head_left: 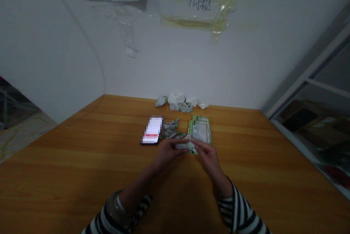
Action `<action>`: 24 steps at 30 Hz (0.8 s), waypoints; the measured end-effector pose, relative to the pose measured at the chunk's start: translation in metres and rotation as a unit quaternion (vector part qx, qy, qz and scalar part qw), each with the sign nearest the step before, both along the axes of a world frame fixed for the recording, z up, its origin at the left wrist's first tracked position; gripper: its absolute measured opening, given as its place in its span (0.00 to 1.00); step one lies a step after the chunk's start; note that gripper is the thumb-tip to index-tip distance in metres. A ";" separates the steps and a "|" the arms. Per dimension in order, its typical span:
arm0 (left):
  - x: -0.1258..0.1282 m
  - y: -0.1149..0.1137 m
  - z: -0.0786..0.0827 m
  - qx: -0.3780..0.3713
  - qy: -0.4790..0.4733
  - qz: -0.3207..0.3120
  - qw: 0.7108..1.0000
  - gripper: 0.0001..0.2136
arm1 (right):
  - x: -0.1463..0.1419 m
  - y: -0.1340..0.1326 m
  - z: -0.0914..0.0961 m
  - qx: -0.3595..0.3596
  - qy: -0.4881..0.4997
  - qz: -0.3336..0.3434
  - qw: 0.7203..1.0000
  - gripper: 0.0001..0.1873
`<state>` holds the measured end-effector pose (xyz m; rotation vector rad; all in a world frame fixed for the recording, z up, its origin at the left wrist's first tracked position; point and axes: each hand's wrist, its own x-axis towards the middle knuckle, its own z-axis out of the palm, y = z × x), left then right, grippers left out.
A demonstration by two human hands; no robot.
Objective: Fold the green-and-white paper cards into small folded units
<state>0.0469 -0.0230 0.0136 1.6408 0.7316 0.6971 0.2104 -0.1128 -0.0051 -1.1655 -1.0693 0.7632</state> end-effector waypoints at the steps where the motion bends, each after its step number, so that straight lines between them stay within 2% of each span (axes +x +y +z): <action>1: 0.000 0.000 0.000 -0.006 -0.003 0.000 1.000 0.19 | 0.001 0.000 0.000 -0.005 0.001 0.011 1.000 0.13; 6: -0.001 0.000 0.002 -0.021 -0.007 0.001 1.000 0.20 | 0.003 -0.001 -0.002 -0.046 0.065 0.089 0.993 0.21; 11: 0.000 0.001 -0.004 0.069 0.015 0.013 0.997 0.19 | 0.000 0.002 -0.005 -0.049 0.055 0.073 0.995 0.21; 13: -0.001 0.003 -0.008 0.138 0.040 0.023 0.989 0.15 | -0.001 0.002 -0.007 -0.049 0.015 0.057 0.997 0.20; 15: -0.003 0.004 -0.011 0.218 0.062 0.033 0.973 0.12 | -0.001 0.001 -0.008 -0.042 -0.066 0.019 0.997 0.17; 18: -0.004 0.003 -0.011 0.333 0.083 0.043 0.938 0.10 | 0.000 -0.004 -0.008 -0.028 -0.216 -0.045 0.975 0.12; 21: -0.004 -0.001 -0.007 0.415 0.110 -0.004 0.903 0.10 | 0.001 -0.008 -0.006 -0.028 -0.299 -0.074 0.951 0.12; 24: -0.003 -0.006 -0.004 0.438 0.148 -0.063 0.884 0.12 | 0.001 -0.010 -0.003 -0.038 -0.354 -0.071 0.932 0.13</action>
